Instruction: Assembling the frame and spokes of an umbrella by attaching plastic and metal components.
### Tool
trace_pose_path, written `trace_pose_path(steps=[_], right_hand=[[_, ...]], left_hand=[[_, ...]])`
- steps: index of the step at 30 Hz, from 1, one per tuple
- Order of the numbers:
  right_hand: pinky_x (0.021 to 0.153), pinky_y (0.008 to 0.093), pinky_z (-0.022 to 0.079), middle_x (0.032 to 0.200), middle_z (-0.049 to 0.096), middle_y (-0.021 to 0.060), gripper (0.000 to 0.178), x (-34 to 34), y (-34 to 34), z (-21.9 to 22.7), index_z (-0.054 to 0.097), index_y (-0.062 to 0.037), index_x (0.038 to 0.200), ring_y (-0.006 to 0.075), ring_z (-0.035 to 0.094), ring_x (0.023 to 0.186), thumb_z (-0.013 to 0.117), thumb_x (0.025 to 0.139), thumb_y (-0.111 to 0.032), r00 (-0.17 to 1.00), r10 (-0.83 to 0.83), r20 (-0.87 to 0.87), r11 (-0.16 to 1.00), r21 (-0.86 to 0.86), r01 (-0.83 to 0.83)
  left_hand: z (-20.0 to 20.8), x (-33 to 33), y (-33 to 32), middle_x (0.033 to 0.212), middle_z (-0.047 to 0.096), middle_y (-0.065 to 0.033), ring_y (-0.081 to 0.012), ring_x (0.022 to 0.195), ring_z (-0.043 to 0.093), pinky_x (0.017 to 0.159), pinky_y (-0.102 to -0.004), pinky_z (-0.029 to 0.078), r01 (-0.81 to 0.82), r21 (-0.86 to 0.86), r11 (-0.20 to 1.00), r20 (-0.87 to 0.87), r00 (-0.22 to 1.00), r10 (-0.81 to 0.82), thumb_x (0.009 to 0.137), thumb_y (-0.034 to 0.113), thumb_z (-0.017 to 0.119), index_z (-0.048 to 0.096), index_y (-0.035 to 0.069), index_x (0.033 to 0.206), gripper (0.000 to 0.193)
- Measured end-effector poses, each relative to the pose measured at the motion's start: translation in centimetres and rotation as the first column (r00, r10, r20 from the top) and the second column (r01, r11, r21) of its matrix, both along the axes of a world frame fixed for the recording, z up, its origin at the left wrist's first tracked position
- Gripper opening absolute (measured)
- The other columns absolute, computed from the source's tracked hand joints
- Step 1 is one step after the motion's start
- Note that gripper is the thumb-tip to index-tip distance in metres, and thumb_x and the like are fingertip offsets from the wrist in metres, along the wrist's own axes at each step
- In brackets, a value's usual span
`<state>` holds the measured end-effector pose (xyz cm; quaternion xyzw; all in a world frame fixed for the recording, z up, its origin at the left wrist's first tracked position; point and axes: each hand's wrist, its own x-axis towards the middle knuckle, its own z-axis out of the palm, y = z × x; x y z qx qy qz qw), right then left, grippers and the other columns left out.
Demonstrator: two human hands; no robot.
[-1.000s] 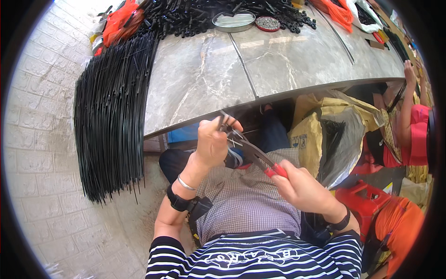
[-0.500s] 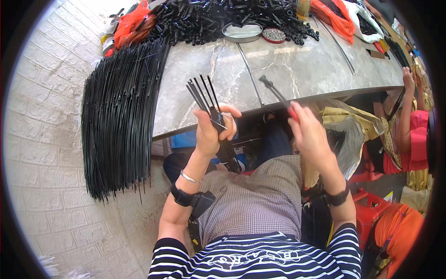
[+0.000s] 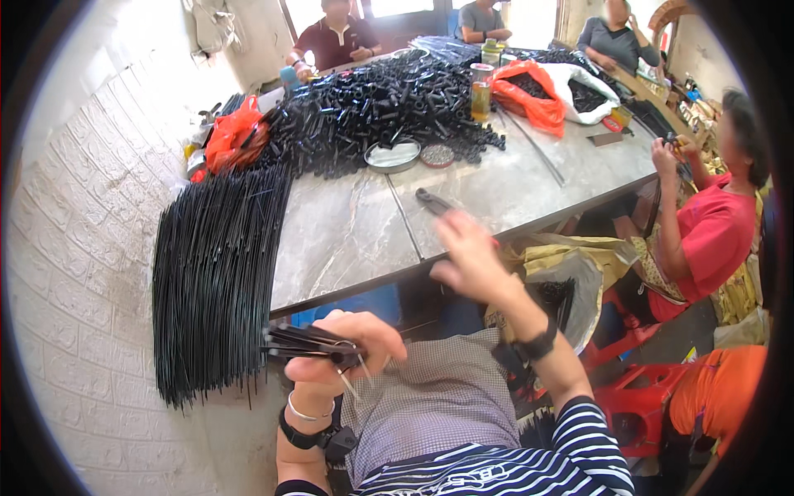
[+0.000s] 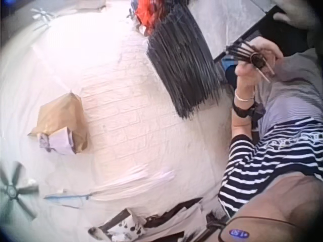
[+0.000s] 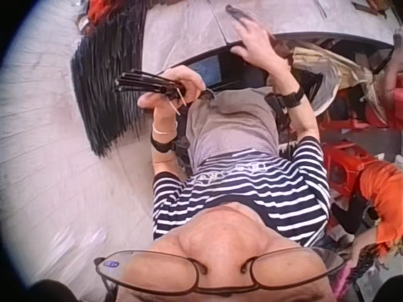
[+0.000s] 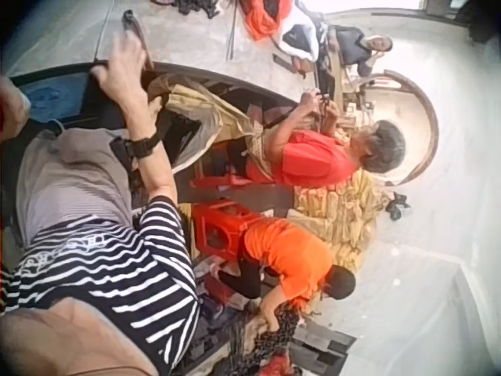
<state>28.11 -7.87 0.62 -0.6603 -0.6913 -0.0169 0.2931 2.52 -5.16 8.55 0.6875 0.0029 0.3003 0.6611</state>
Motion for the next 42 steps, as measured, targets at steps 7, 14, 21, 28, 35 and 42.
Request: trace_pose_path(steps=[7, 14, 21, 28, 35, 42], right_hand=[[0.091, 0.0322, 0.045, 0.104, 0.063, 0.0115, 0.031, -8.3, -7.2, -0.8, 0.056, 0.0015, 0.113, 0.0193, 0.059, 0.102, 0.057, 0.094, -0.023, 0.368, 0.385, -0.846, 0.521, -0.130, -0.843], [0.084, 0.0309, 0.047, 0.089, 0.066, 0.0066, 0.023, -7.0, -6.6, -4.6, 0.063, 0.0008, 0.096, 0.0166, 0.061, 0.089, 0.051, 0.094, -0.019, 0.461, 0.165, -0.872, 0.710, -0.219, -0.669], [0.088, 0.0311, 0.047, 0.095, 0.066, 0.0068, 0.024, -6.2, -3.2, -5.2, 0.063, 0.0007, 0.098, 0.0163, 0.061, 0.094, 0.051, 0.096, -0.019, 0.464, 0.097, -0.881, 0.612, -0.315, -0.726], [0.100, 0.0352, 0.043, 0.132, 0.049, 0.0123, 0.070, -2.2, -0.5, 1.2, 0.031, 0.0010, 0.143, 0.0203, 0.049, 0.122, 0.065, 0.081, 0.002, -0.023, 0.110, -0.994, 0.771, 0.100, -0.629], [0.099, 0.0322, 0.042, 0.125, 0.054, 0.0103, 0.055, -1.4, 3.6, 7.5, 0.042, 0.0042, 0.133, 0.0158, 0.052, 0.116, 0.065, 0.083, -0.001, 0.334, 0.194, -0.922, 0.758, -0.075, -0.648], [0.089, 0.0284, 0.047, 0.108, 0.059, 0.0067, 0.044, -1.6, 4.9, 6.8, 0.051, 0.0021, 0.122, 0.0134, 0.058, 0.100, 0.056, 0.078, 0.002, 0.128, 0.160, -0.979, 0.601, -0.006, -0.799]], left_hand=[[-4.0, 3.4, -1.0, 0.050, 0.044, 0.0051, -0.0037, 0.043, 0.038, 0.043, -0.0180, 0.028, 0.249, -0.274, 0.929, -0.020, 0.964, -0.265, 0.064, 0.091, 0.020, 0.058, -0.006, 0.082, 0.106], [-7.3, 6.1, 0.7, 0.094, 0.056, -0.0109, -0.0136, 0.075, 0.055, 0.067, -0.0243, 0.047, 0.105, -0.333, 0.937, 0.262, 0.965, -0.015, 0.081, 0.033, 0.071, 0.025, 0.005, 0.141, 0.081], [-6.5, 4.8, 4.0, 0.121, 0.053, -0.0253, -0.0261, 0.099, 0.063, 0.087, -0.0394, 0.051, -0.358, -0.026, 0.933, 0.124, 0.925, 0.358, 0.091, -0.005, 0.051, 0.008, 0.013, 0.147, 0.073], [-7.5, 5.1, 5.2, 0.111, 0.056, -0.0155, -0.0196, 0.100, 0.061, 0.087, -0.0332, 0.051, -0.266, -0.073, 0.961, 0.131, 0.953, 0.273, 0.089, -0.012, 0.050, 0.040, 0.003, 0.118, 0.034], [-6.9, 6.0, 5.6, 0.072, 0.055, 0.0016, -0.0031, 0.057, 0.050, 0.049, -0.0188, 0.037, -0.434, 0.178, 0.883, -0.047, 0.893, 0.448, 0.088, -0.001, 0.062, 0.055, 0.002, 0.098, 0.013], [-7.2, 4.9, 6.3, 0.078, 0.063, -0.0039, -0.0077, 0.071, 0.062, 0.061, -0.0226, 0.050, -0.295, 0.018, 0.955, -0.113, 0.949, 0.295, 0.085, -0.003, 0.065, 0.053, 0.001, 0.092, 0.015]])
